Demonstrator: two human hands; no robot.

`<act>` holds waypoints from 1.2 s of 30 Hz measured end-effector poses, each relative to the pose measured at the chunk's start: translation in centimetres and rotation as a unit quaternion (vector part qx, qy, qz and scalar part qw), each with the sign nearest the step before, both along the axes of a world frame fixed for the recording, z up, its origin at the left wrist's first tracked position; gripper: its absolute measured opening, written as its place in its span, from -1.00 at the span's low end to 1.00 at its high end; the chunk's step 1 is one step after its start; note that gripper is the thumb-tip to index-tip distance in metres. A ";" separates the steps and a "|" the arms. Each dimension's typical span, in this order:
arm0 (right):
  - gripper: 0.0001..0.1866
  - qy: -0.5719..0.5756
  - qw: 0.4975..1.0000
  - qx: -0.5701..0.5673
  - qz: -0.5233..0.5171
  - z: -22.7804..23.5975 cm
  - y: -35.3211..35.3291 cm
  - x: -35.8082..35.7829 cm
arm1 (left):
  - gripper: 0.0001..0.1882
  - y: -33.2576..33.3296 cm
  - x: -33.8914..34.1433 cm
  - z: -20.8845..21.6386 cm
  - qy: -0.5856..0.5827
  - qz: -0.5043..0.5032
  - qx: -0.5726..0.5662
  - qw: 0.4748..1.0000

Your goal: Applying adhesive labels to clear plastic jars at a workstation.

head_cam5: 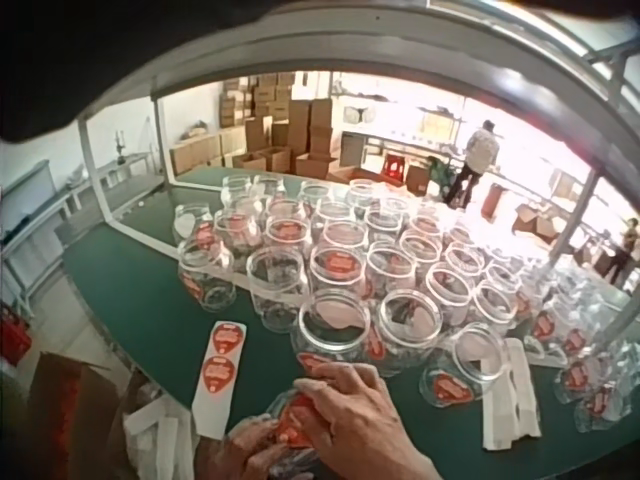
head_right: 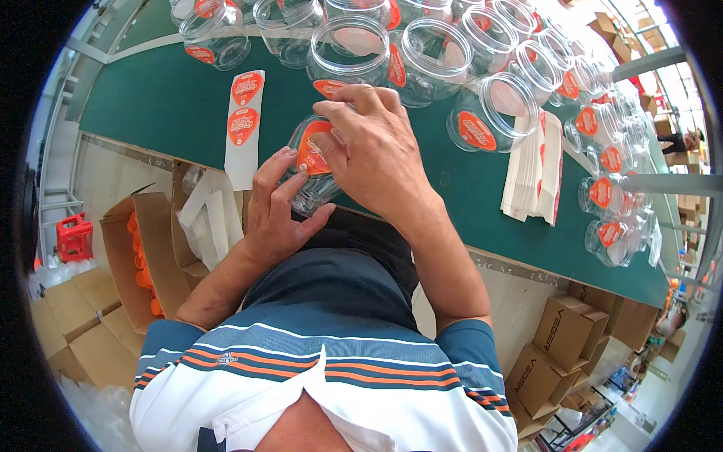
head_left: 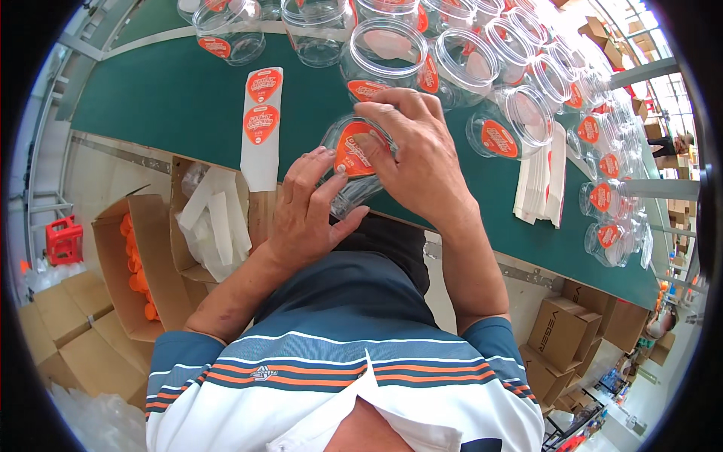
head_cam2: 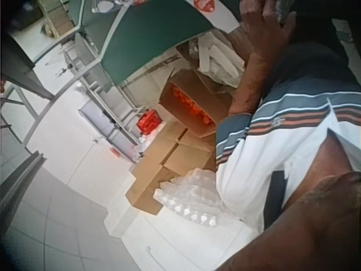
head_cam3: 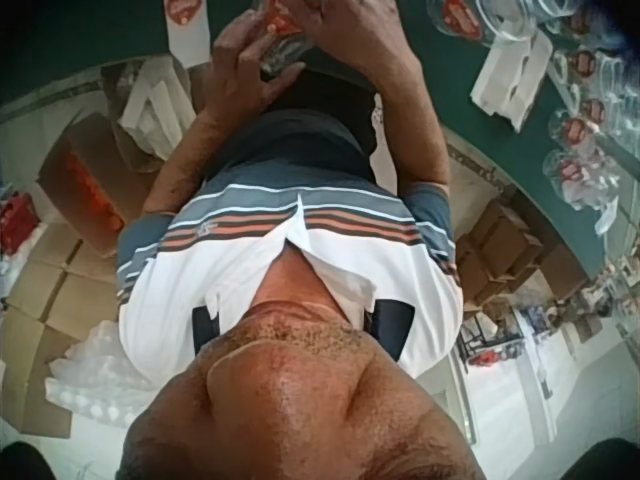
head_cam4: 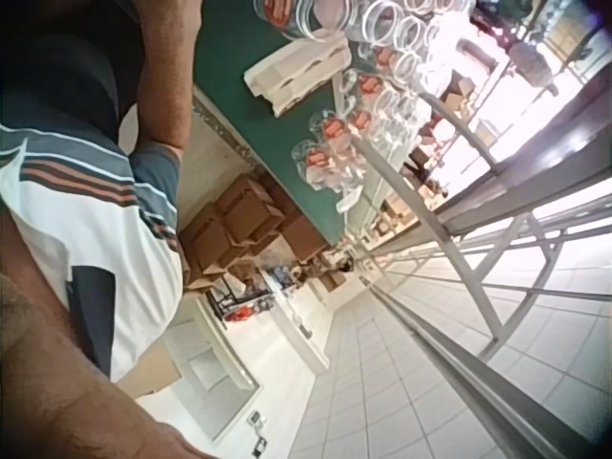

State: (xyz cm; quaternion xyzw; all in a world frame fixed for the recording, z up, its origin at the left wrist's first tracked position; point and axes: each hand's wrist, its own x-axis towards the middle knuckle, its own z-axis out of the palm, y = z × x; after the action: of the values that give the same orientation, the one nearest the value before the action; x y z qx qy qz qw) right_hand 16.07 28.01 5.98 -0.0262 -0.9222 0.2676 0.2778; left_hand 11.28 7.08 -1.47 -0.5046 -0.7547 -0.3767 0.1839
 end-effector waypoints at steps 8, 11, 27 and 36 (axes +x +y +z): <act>-0.91 -0.029 0.998 0.008 0.060 -0.3 -0.1 -1.0 | -0.30 -0.1 -0.1 -0.2 -0.005 -0.004 0.015 1.000; -0.94 -0.002 0.997 0.033 0.072 -0.6 -0.1 -1.2 | -0.30 -0.2 -0.3 -0.2 -0.007 -0.007 0.019 1.000; -0.84 0.037 0.999 -0.009 0.004 -1.8 -0.7 -0.4 | -0.23 -0.3 -1.5 0.5 -0.014 -0.044 -0.019 0.999; -0.88 0.142 0.988 0.059 0.008 -2.8 -1.1 -0.3 | -0.17 -0.3 -1.5 0.8 -0.048 -0.051 -0.007 0.998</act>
State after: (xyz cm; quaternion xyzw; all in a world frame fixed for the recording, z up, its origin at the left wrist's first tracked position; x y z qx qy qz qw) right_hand 15.80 26.88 3.21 0.0358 -0.8879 0.2157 0.4048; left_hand 9.76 6.73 -0.69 -0.5247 -0.7388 -0.4041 0.1249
